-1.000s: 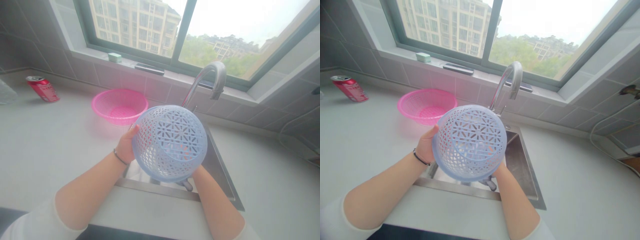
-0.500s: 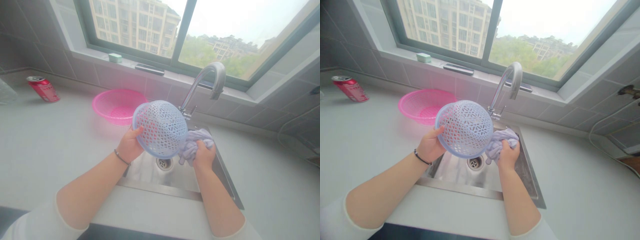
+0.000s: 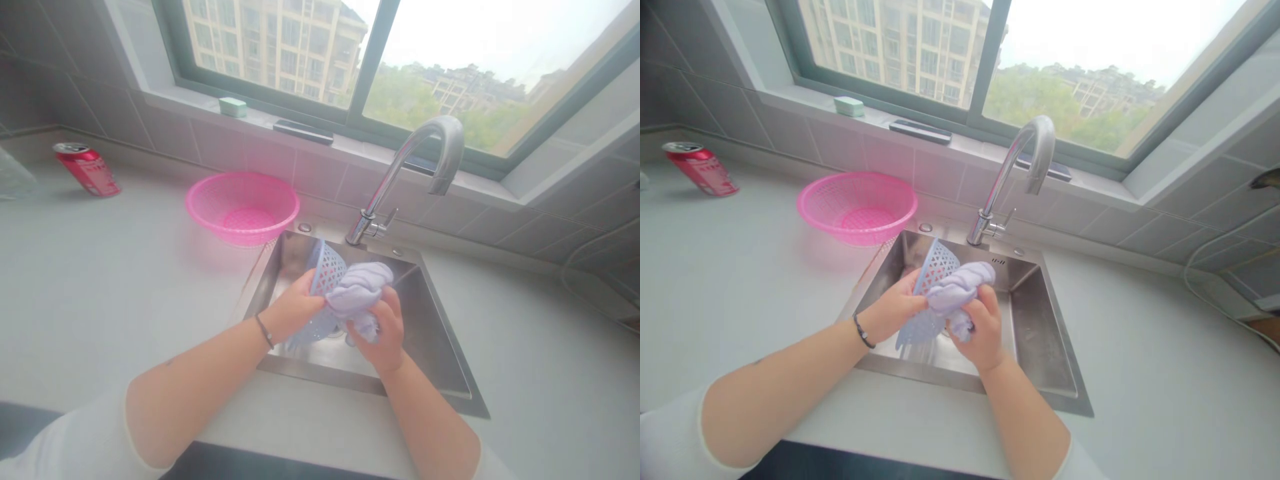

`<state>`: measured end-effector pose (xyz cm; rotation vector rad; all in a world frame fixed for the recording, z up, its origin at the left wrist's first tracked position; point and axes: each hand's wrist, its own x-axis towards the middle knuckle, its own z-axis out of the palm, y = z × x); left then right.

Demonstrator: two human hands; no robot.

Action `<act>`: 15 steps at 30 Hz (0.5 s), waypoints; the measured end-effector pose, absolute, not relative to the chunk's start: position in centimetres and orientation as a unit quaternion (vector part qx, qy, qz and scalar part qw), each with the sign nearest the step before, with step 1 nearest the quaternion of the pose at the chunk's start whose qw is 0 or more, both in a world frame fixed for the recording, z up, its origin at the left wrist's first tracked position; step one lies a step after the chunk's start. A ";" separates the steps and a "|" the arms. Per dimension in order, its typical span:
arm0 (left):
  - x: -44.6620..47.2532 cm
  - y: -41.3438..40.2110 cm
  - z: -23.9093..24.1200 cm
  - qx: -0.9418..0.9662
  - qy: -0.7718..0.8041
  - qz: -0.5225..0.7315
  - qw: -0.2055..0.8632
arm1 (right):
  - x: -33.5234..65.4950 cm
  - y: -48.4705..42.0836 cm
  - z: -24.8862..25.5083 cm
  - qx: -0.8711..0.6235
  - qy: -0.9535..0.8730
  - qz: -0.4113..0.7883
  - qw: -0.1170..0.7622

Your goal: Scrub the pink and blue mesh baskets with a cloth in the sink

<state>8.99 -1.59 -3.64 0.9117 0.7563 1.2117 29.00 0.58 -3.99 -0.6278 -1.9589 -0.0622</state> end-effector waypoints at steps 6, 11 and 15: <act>9.1 -1.9 -4.7 0.589 0.298 0.487 0.572 | 27.8 1.4 -4.3 -0.279 -0.839 0.043 0.465; 8.6 -2.2 -4.5 0.650 0.315 0.423 0.547 | 29.1 3.4 -4.7 -0.407 -0.717 0.112 0.555; 8.7 -2.5 -4.1 0.634 0.292 0.429 0.573 | 29.4 3.7 -5.0 -0.449 -0.664 0.135 0.583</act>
